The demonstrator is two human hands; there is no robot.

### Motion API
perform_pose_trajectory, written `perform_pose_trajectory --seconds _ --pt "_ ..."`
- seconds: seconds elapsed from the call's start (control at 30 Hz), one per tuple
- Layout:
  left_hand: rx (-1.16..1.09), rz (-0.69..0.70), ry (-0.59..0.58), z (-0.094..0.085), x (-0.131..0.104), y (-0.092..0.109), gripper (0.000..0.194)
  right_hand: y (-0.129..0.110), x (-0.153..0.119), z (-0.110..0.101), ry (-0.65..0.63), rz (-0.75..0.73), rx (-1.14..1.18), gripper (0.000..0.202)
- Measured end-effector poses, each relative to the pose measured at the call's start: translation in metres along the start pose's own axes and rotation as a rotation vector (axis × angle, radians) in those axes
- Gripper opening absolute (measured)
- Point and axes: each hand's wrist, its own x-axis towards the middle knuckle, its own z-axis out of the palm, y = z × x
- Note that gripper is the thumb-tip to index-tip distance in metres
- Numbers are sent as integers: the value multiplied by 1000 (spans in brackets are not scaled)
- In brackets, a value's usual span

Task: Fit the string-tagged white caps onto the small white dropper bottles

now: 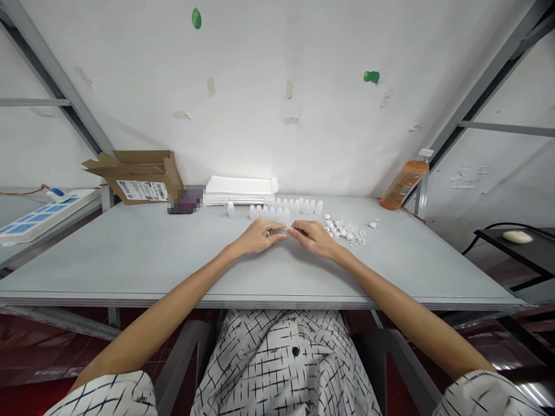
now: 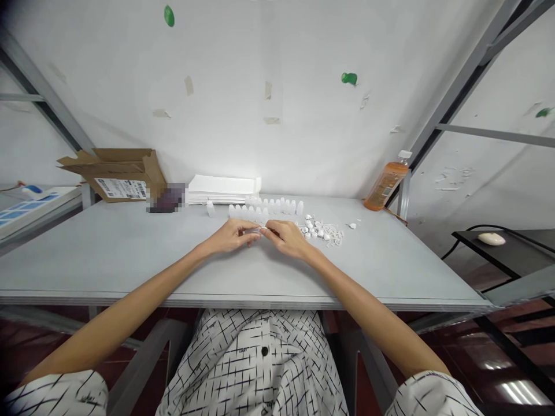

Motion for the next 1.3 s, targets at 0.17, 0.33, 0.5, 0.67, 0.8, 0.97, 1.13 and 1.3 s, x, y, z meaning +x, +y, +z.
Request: perform_pose_trajectory --seconds 0.17,0.33,0.5,0.67,0.8,0.97,1.13,1.3 --pt "103 45 134 5 0 -7 30 -4 0 -3 -44 33 79 45" --pt "-3 6 112 0 1 5 31 -9 1 -9 13 66 176 50" --pt "-155 -53 92 -9 1 15 32 -11 1 -21 21 139 392 38" --pt "-199 -62 81 -13 0 15 32 -10 3 -28 39 162 737 21" --pt "-178 -66 81 -13 1 12 32 -6 4 -27 38 166 861 29" --pt "-182 -66 85 -13 1 11 32 -1 3 -22 29 126 809 34" --pt "-149 -58 98 -14 2 11 31 0 3 -16 42 137 789 37" --pt "-145 -50 101 -15 2 9 30 -1 4 -17 87 172 782 42"
